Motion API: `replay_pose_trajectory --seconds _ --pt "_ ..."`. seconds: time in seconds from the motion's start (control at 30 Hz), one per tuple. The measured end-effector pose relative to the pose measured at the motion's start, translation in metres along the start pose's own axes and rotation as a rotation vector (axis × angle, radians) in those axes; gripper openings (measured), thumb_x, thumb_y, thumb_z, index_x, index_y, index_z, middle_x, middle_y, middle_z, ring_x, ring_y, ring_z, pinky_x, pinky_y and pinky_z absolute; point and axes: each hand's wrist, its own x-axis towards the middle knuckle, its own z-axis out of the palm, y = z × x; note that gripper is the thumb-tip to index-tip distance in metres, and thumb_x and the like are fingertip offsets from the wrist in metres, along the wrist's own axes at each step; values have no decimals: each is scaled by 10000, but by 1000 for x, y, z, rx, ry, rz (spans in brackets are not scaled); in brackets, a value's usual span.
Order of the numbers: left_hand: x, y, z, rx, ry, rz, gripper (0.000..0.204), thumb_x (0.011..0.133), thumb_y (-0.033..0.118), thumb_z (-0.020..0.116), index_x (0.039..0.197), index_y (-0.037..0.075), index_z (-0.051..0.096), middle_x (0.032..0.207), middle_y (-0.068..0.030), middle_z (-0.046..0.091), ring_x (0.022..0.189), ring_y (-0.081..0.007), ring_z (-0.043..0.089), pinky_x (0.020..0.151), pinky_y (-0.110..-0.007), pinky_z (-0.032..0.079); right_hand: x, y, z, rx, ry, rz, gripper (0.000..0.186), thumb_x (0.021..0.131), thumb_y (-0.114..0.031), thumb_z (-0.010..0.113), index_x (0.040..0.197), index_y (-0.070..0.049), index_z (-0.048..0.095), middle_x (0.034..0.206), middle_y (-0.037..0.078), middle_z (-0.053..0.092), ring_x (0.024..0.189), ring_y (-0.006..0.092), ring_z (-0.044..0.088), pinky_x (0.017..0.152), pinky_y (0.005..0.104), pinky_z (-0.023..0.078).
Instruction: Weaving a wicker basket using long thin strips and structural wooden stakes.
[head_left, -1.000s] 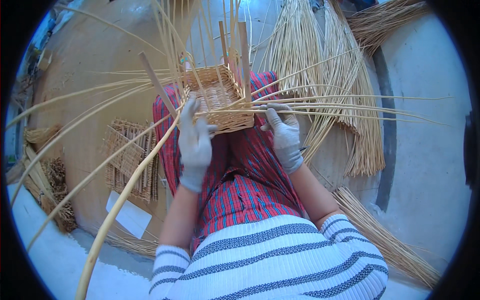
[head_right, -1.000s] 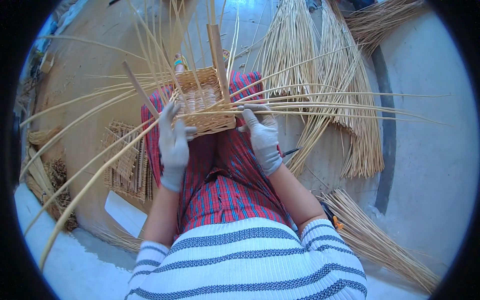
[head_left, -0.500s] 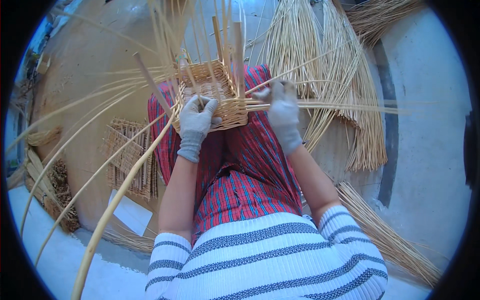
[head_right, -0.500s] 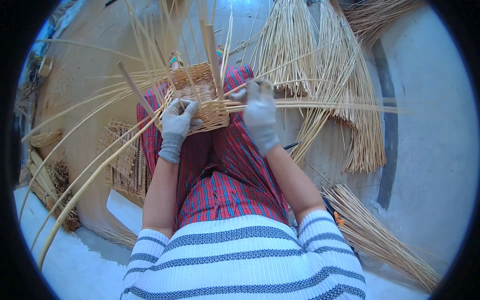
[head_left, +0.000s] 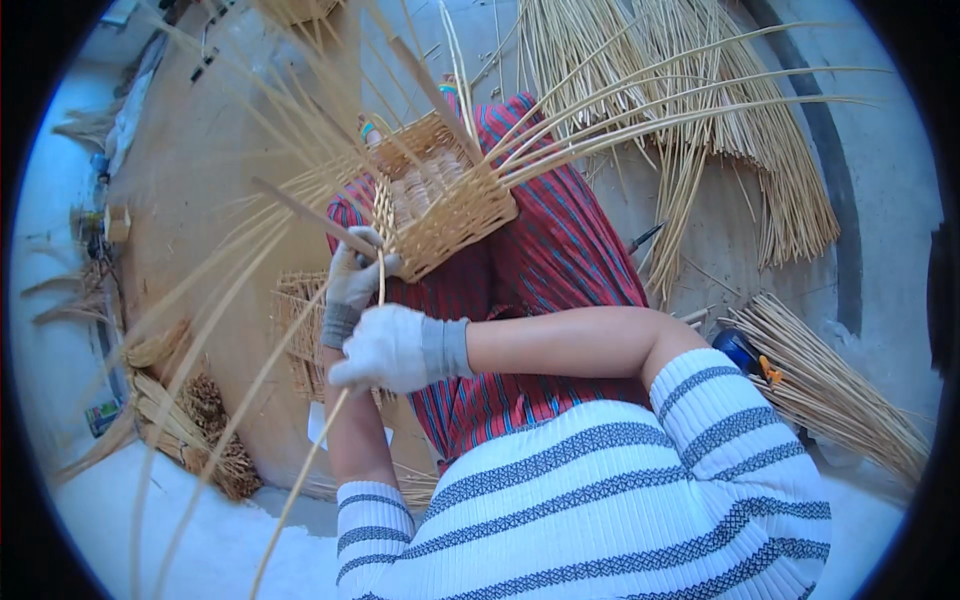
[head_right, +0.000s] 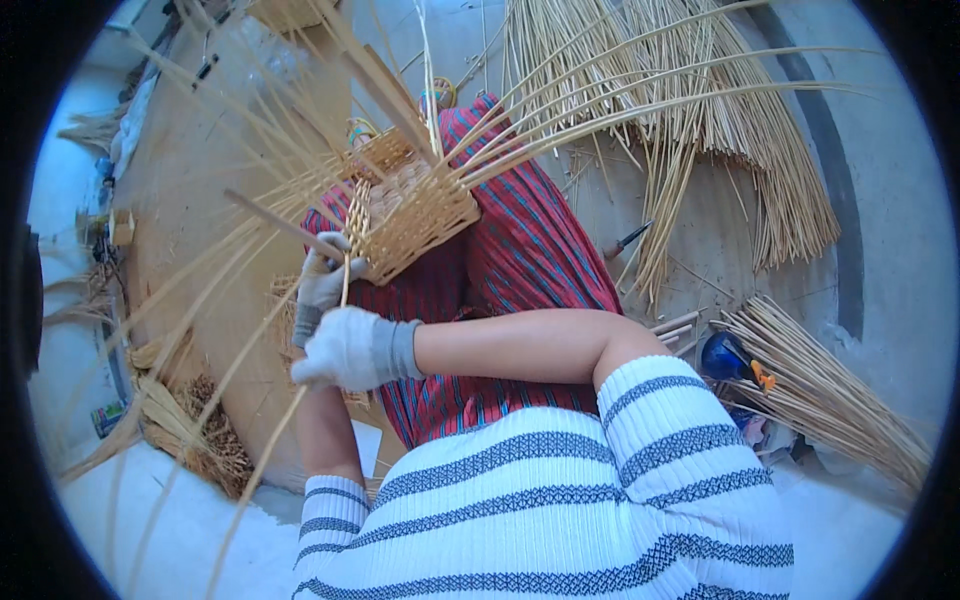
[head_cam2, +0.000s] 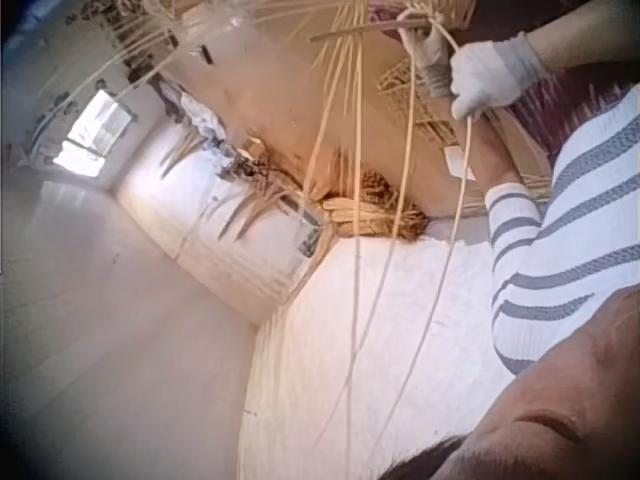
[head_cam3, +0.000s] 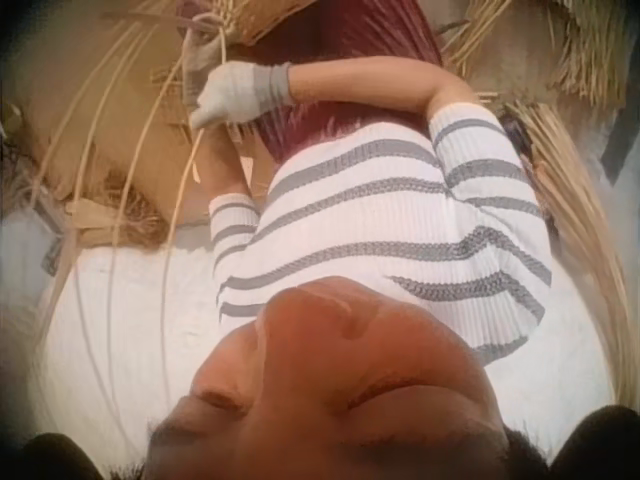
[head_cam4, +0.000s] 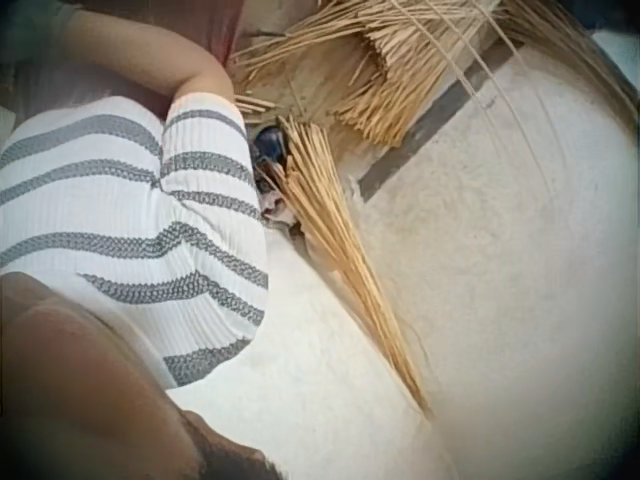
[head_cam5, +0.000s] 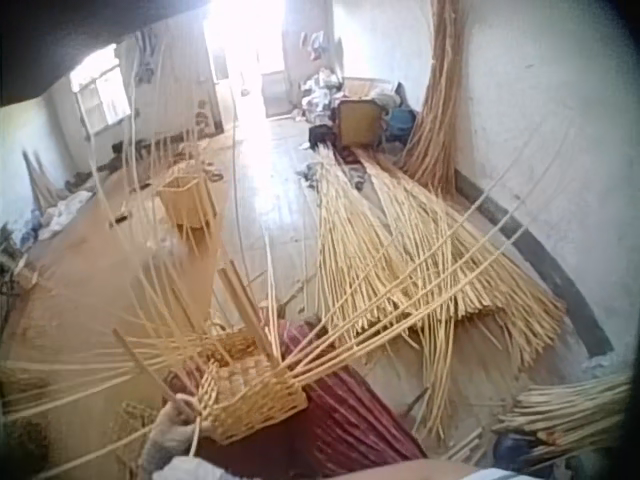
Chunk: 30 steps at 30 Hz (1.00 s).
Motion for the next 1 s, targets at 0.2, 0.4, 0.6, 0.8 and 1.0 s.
replay_pose_trajectory --seconds 0.2,0.4,0.6,0.8,1.0 --pt "-5 29 5 -10 43 -174 318 798 158 818 979 136 558 770 64 534 598 -36 502 467 -181 404 -32 72 -72 481 675 254 195 961 -108 589 1154 -87 579 890 59 650 858 167 672 755 325 558" --pt "-14 14 14 -83 152 -186 323 770 136 831 986 93 594 843 12 575 664 -50 532 509 -181 454 -88 94 -100 827 835 685 82 953 -55 628 1027 -83 607 925 41 697 870 120 680 676 238 573" --pt "-48 11 85 -337 800 46 367 907 23 659 1256 58 550 1017 -38 616 822 -100 623 697 -254 544 -82 100 -80 703 1059 574 164 904 29 656 988 -88 579 972 57 692 912 150 685 690 269 601" --pt "0 49 67 -19 331 -185 270 1034 244 500 1209 40 524 1057 -117 643 614 -181 673 562 -267 559 -56 84 -95 501 854 716 178 895 -3 671 1012 -87 567 971 83 693 907 171 697 680 281 591" --pt "17 47 98 -286 524 -278 313 1022 307 536 954 3 561 773 -54 597 534 -175 665 477 -284 530 65 108 -110 -530 550 231 316 893 -85 610 1203 -137 579 1189 268 633 900 439 656 715 408 567"
